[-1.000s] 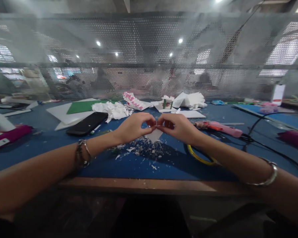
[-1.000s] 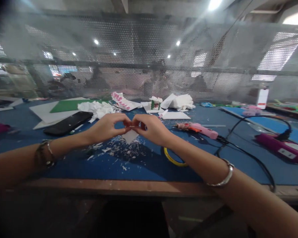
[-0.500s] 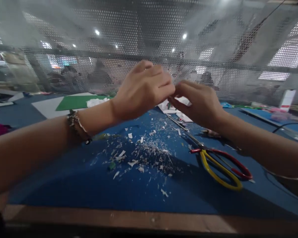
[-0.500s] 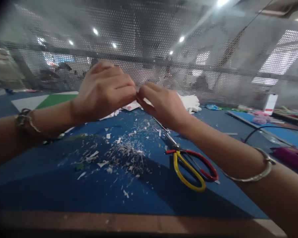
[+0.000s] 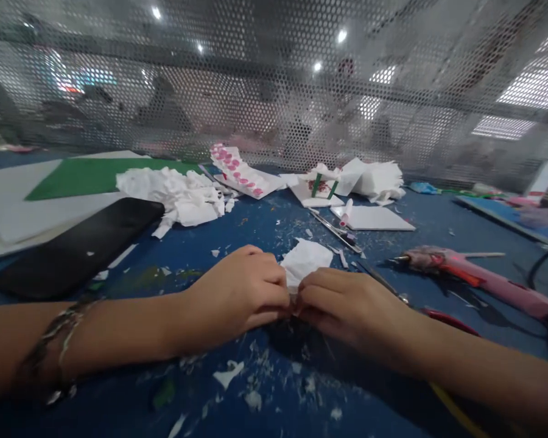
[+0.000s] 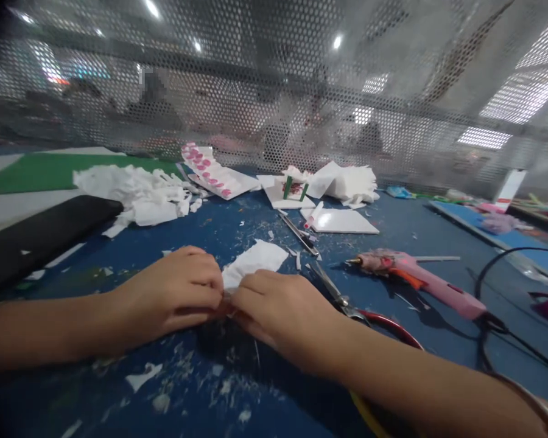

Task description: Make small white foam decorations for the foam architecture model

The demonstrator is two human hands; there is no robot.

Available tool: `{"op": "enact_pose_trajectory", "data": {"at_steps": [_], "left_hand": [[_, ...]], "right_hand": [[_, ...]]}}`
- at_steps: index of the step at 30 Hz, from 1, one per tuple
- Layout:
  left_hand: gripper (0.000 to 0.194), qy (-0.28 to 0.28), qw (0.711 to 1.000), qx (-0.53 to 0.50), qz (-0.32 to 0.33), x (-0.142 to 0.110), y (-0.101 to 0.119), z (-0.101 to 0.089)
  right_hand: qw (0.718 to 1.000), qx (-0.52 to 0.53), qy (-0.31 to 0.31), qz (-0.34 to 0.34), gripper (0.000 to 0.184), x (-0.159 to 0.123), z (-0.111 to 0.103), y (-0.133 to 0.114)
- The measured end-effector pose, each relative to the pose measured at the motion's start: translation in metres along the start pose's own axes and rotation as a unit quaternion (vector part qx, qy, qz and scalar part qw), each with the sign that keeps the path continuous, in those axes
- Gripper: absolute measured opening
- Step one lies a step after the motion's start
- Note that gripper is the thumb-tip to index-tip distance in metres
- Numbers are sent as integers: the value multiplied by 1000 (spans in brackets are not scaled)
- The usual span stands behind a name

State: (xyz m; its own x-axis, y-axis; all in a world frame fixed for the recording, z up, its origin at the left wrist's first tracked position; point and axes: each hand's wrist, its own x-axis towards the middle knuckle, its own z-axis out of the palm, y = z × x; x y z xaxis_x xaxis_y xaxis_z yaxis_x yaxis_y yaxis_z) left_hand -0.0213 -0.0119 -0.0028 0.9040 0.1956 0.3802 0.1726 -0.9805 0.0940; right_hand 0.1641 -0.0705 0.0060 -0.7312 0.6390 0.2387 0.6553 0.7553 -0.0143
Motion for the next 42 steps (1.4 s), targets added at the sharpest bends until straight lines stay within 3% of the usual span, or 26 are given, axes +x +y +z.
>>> {"op": "enact_pose_trajectory", "data": {"at_steps": [3, 9, 14, 19, 28, 33, 42], "left_hand": [[16, 7, 1000, 3, 3, 1, -2, 1], [22, -1, 1000, -19, 3, 3, -4, 3], [9, -11, 995, -88, -35, 2, -7, 7], [8, -13, 984, -155, -88, 3, -9, 9], [11, -57, 982, -176, -39, 4, -20, 2], [13, -45, 986, -155, -26, 2, -21, 0], [10, -25, 982, -173, -68, -1, -16, 6]], "right_hand": [[996, 66, 2, 55, 8, -1, 2, -1], [988, 127, 1, 86, 11, 0, 3, 1], [974, 193, -16, 114, 6, 2, 0, 5], [981, 167, -1, 104, 11, 4, 4, 4], [982, 161, -2, 99, 14, 5, 3, 2], [980, 172, -21, 100, 14, 7, -1, 4], [982, 164, 0, 96, 10, 5, 1, -1]]}}
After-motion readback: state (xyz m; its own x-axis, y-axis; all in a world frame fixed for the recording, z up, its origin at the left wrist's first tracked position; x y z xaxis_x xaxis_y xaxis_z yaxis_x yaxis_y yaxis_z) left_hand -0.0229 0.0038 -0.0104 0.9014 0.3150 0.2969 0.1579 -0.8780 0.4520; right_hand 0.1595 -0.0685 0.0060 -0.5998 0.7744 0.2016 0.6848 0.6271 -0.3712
